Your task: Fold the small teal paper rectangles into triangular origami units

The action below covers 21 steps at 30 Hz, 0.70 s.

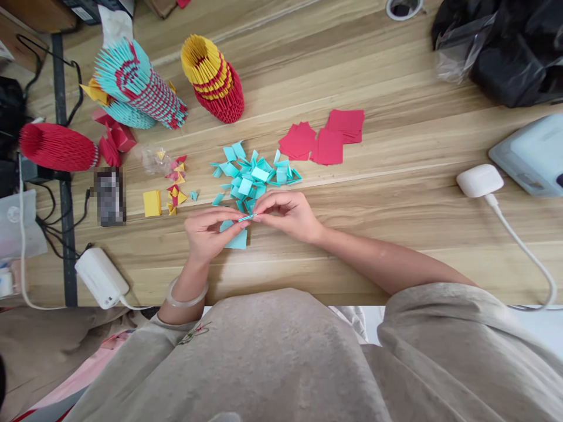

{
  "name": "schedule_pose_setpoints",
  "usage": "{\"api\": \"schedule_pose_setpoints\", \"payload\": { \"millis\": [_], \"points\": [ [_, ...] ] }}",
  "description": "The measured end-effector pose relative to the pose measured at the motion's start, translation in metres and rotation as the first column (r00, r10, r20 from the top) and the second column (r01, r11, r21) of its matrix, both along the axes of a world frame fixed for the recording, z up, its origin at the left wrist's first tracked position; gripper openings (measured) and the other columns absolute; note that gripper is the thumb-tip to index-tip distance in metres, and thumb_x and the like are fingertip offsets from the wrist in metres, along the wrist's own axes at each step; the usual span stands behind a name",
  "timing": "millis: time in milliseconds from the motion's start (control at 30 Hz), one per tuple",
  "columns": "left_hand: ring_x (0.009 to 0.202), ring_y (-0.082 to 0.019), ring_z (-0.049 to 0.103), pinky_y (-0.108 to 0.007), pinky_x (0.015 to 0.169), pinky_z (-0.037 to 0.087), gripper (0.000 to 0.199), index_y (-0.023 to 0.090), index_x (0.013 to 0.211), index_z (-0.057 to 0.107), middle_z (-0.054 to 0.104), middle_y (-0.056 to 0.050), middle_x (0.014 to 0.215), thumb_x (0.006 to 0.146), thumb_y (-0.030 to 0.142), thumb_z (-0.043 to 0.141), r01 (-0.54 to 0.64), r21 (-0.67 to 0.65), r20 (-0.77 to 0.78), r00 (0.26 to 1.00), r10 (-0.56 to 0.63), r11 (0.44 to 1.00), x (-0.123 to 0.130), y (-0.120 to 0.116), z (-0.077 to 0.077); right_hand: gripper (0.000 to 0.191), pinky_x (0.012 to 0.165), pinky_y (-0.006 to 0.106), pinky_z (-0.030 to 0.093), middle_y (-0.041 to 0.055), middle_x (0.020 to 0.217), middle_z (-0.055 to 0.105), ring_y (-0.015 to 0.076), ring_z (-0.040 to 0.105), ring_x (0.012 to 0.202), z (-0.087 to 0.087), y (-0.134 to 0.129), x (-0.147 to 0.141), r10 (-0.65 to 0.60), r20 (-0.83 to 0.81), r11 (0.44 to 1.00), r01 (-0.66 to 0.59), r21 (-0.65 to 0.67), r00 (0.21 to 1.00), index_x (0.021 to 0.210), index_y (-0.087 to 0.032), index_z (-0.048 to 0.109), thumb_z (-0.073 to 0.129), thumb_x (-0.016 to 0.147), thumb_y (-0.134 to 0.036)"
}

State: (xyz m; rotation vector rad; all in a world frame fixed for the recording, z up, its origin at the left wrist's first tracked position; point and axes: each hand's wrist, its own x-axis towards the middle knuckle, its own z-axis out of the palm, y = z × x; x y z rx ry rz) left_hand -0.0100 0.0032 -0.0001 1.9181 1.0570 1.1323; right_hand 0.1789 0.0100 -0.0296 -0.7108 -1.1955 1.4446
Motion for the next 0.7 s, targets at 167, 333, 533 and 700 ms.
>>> {"api": "schedule_pose_setpoints", "payload": {
  "millis": [167, 333, 533, 700],
  "points": [
    [0.066, -0.013, 0.07, -0.022, 0.063, 0.057, 0.013, 0.021, 0.081, 0.074, 0.075, -0.003, 0.076, 0.069, 0.016, 0.078, 0.018, 0.018, 0.01, 1.0, -0.018, 1.0, 0.0004, 0.001, 0.0016, 0.005, 0.066, 0.026, 0.054, 0.0021, 0.075, 0.071, 0.0117, 0.064, 0.073, 0.0004, -0.0002, 0.0, 0.008, -0.005, 1.0, -0.008, 0.012, 1.0, 0.072, -0.02, 0.072, 0.077, 0.07, -0.02],
    [0.065, -0.012, 0.069, -0.02, 0.062, 0.057, 0.013, 0.019, 0.078, 0.074, 0.075, -0.002, 0.075, 0.069, 0.012, 0.077, 0.022, 0.066, 0.017, 1.0, -0.023, 0.998, 0.0018, 0.0018, 0.0039, 0.006, 0.066, 0.025, 0.055, 0.0018, 0.076, 0.071, 0.0112, 0.065, 0.072, -0.0005, -0.0002, 0.0001, 0.02, -0.018, 0.999, -0.019, 0.033, 1.0, 0.073, -0.02, 0.072, 0.076, 0.07, -0.017],
    [0.064, -0.012, 0.069, -0.02, 0.061, 0.057, 0.012, 0.019, 0.077, 0.073, 0.074, -0.002, 0.073, 0.068, 0.012, 0.078, 0.008, 0.108, -0.003, 1.0, -0.008, 0.994, 0.0022, 0.0014, 0.0047, 0.009, 0.067, 0.023, 0.055, 0.0016, 0.076, 0.072, 0.0104, 0.065, 0.073, -0.0005, 0.0003, 0.0006, 0.021, -0.026, 0.999, -0.02, 0.043, 0.999, 0.075, -0.019, 0.074, 0.075, 0.07, -0.013],
    [0.064, -0.011, 0.068, -0.019, 0.061, 0.056, 0.016, 0.018, 0.078, 0.072, 0.074, -0.002, 0.074, 0.067, 0.009, 0.078, 0.005, 0.109, -0.01, 1.0, -0.004, 0.994, 0.0012, 0.0017, 0.0049, 0.012, 0.067, 0.022, 0.054, 0.0015, 0.077, 0.072, 0.0096, 0.066, 0.073, -0.0006, 0.0009, 0.0009, 0.031, -0.036, 0.998, -0.029, 0.063, 0.999, 0.077, -0.02, 0.074, 0.075, 0.069, -0.01]
  ]
}}
